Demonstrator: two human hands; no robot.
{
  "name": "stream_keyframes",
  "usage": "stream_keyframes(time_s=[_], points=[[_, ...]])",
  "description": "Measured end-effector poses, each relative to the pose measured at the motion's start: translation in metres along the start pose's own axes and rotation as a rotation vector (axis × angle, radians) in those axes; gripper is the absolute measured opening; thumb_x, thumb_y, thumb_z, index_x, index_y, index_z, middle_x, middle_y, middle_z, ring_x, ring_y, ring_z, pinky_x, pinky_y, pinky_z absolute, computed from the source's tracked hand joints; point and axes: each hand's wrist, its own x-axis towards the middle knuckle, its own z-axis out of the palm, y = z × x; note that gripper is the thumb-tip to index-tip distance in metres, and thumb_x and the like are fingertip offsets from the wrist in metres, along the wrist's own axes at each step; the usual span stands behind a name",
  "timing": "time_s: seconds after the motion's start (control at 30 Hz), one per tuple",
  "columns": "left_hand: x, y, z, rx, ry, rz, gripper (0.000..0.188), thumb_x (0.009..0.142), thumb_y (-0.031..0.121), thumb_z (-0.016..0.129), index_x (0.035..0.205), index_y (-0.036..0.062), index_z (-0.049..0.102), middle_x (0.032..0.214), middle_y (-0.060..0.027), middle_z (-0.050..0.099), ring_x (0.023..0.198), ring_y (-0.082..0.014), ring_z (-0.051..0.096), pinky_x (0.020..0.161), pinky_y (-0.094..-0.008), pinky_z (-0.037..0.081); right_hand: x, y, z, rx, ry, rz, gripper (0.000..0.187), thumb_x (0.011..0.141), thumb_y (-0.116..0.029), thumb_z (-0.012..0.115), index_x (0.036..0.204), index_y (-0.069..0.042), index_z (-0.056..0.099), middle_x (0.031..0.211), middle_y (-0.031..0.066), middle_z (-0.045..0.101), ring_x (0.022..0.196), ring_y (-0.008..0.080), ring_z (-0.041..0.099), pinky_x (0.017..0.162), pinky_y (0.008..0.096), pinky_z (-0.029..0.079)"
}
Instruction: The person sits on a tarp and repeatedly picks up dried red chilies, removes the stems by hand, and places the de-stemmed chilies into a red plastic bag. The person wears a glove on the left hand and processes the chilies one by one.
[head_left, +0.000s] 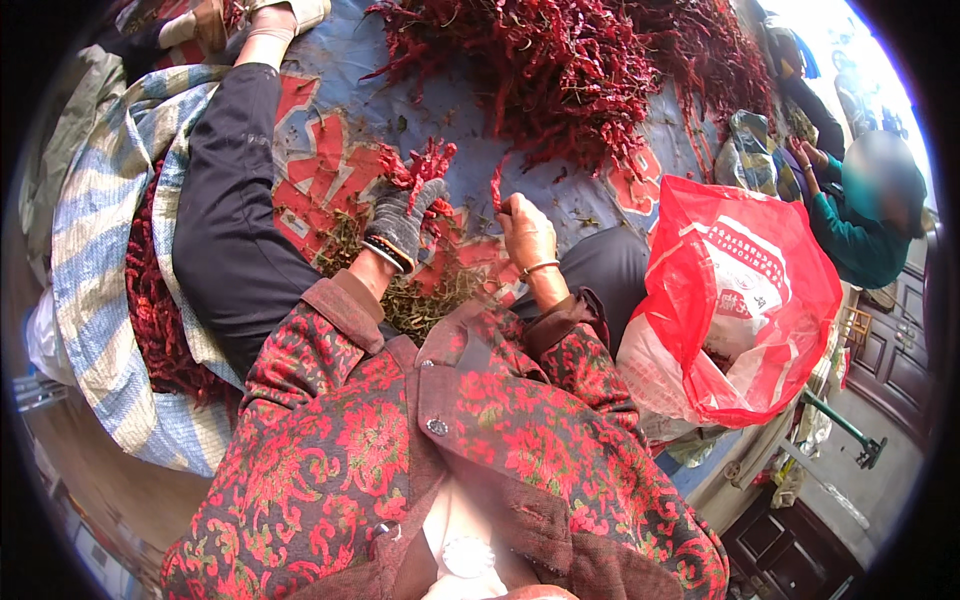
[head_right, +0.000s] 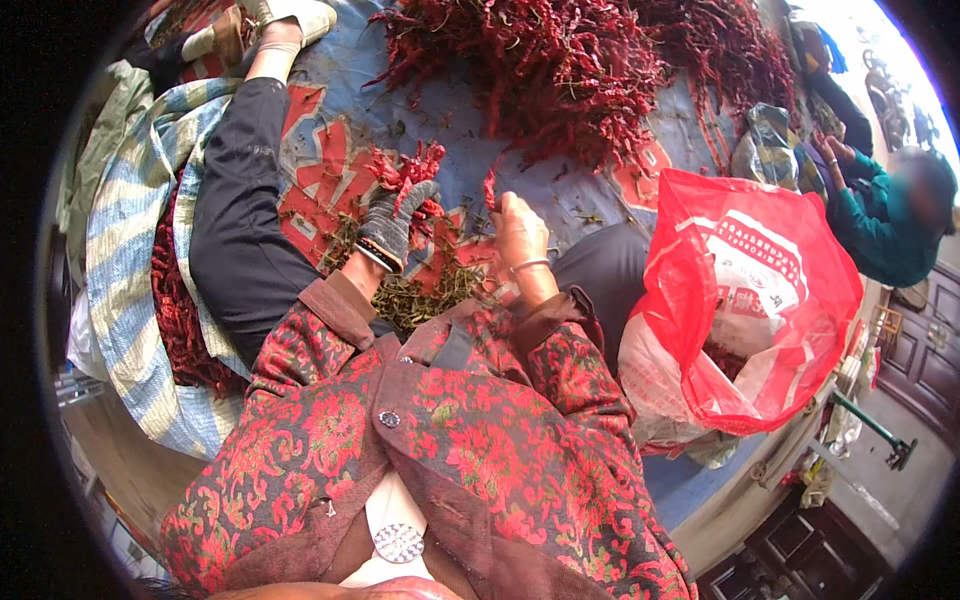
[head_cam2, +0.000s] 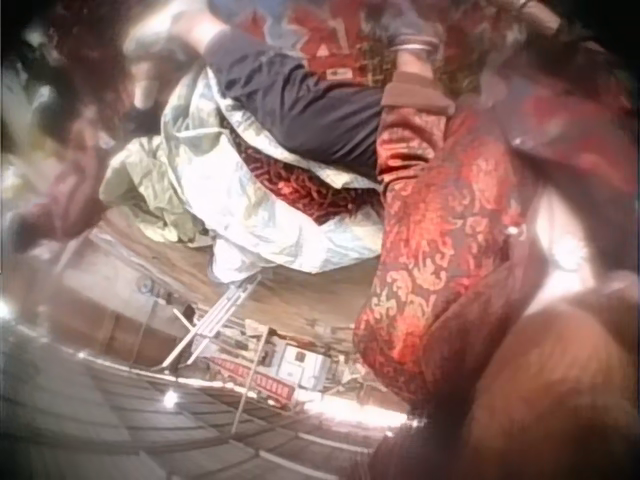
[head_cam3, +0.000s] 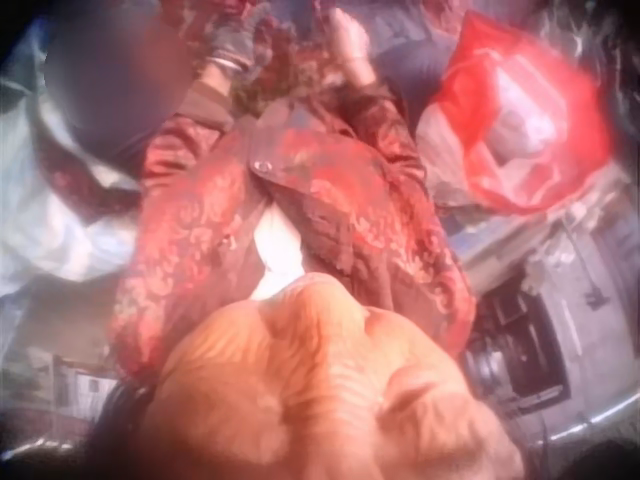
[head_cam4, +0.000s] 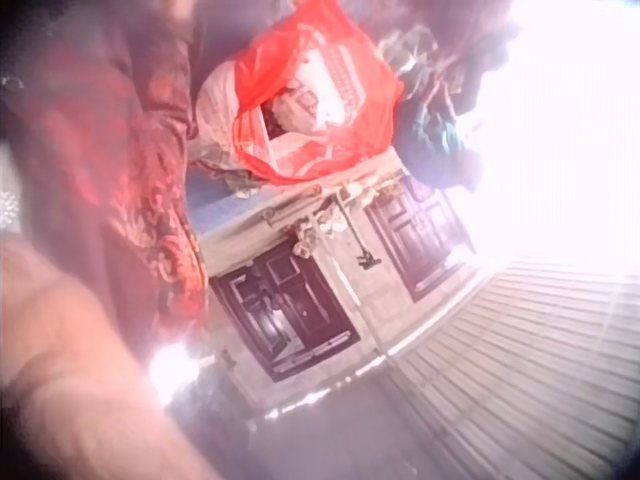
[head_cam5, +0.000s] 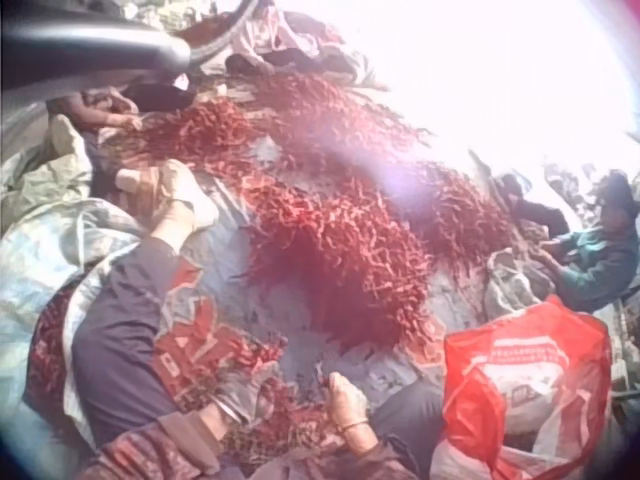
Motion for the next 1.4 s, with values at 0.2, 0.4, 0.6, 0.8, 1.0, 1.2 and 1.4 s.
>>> stream_keyframes(time_s=[0.2, 0.4, 0.6, 0.8, 1.0, 1.2, 1.4], points=[[-0.010, -0.005, 0.003, 0.190, -0.378, 0.062, 0.021, 0.085, 0.014, 0.062, 0.106, 0.0100, 0.063, 0.088, 0.0007, 0.065, 0.076, -0.0094, 0.059, 0.062, -0.0235, 0.047, -0.003, -0.036, -0.001, 0.082, -0.112, -0.112, 0.020, 0.083, -0.010, 0.057, 0.100, -0.006, 0.050, 0.073, 0.0198, 0.062, 0.072, 0.0390, 0.062, 0.060, 0.0449, 0.048], [0.013, -0.029, 0.005, -0.094, -0.171, 0.056, 0.027, 0.081, 0.004, 0.062, 0.108, 0.0078, 0.060, 0.097, -0.0032, 0.064, 0.084, -0.0131, 0.061, 0.074, -0.0280, 0.050, 0.000, -0.049, 0.011, 0.096, -0.175, -0.051, 0.019, 0.082, -0.014, 0.052, 0.099, -0.006, 0.046, 0.076, 0.0244, 0.063, 0.070, 0.0422, 0.062, 0.062, 0.0518, 0.049], [0.019, -0.022, 0.012, 0.377, -0.168, 0.620, 0.033, 0.082, 0.016, 0.065, 0.112, 0.0029, 0.056, 0.104, -0.0068, 0.063, 0.089, -0.0204, 0.060, 0.078, -0.0320, 0.048, 0.040, 0.000, 0.023, 0.116, -0.031, 0.227, 0.023, 0.086, -0.019, 0.048, 0.108, -0.012, 0.054, 0.088, 0.0239, 0.064, 0.083, 0.0440, 0.062, 0.075, 0.0521, 0.049], [0.014, 0.011, 0.003, 0.475, -0.091, 0.317, 0.052, 0.066, 0.019, 0.075, 0.114, 0.0088, 0.059, 0.108, -0.0098, 0.060, 0.096, -0.0228, 0.058, 0.082, -0.0379, 0.047, 0.122, -0.037, -0.033, -0.094, 0.316, 0.107, 0.030, 0.086, -0.032, 0.058, 0.109, -0.014, 0.057, 0.089, 0.0162, 0.066, 0.083, 0.0393, 0.063, 0.071, 0.0472, 0.050], [0.012, 0.021, 0.012, 0.255, 0.042, 0.113, 0.030, 0.080, 0.018, 0.067, 0.108, 0.0075, 0.059, 0.088, -0.0035, 0.063, 0.078, -0.0130, 0.058, 0.067, -0.0307, 0.047, 0.168, -0.021, -0.020, -0.205, 0.281, 0.157, 0.021, 0.084, -0.031, 0.060, 0.089, -0.011, 0.062, 0.086, 0.0159, 0.066, 0.079, 0.0355, 0.064, 0.068, 0.0453, 0.051], [0.016, 0.017, 0.005, 0.174, 0.030, 0.060, 0.036, 0.078, 0.024, 0.071, 0.109, 0.0084, 0.061, 0.102, -0.0041, 0.062, 0.095, -0.0170, 0.054, 0.080, -0.0365, 0.045, 0.109, 0.007, -0.025, 0.197, 0.170, -0.073, 0.017, 0.084, -0.021, 0.061, 0.089, -0.006, 0.062, 0.077, 0.0100, 0.064, 0.071, 0.0227, 0.060, 0.065, 0.0345, 0.048], [0.016, -0.010, 0.001, 0.249, -0.130, 0.044, 0.034, 0.079, 0.025, 0.073, 0.103, 0.0056, 0.061, 0.089, -0.0004, 0.064, 0.078, -0.0130, 0.055, 0.071, -0.0330, 0.046, 0.024, -0.035, -0.024, 0.541, -0.128, -0.019, 0.014, 0.086, -0.016, 0.059, 0.094, -0.004, 0.058, 0.074, 0.0158, 0.064, 0.068, 0.0244, 0.064, 0.064, 0.0336, 0.049]])
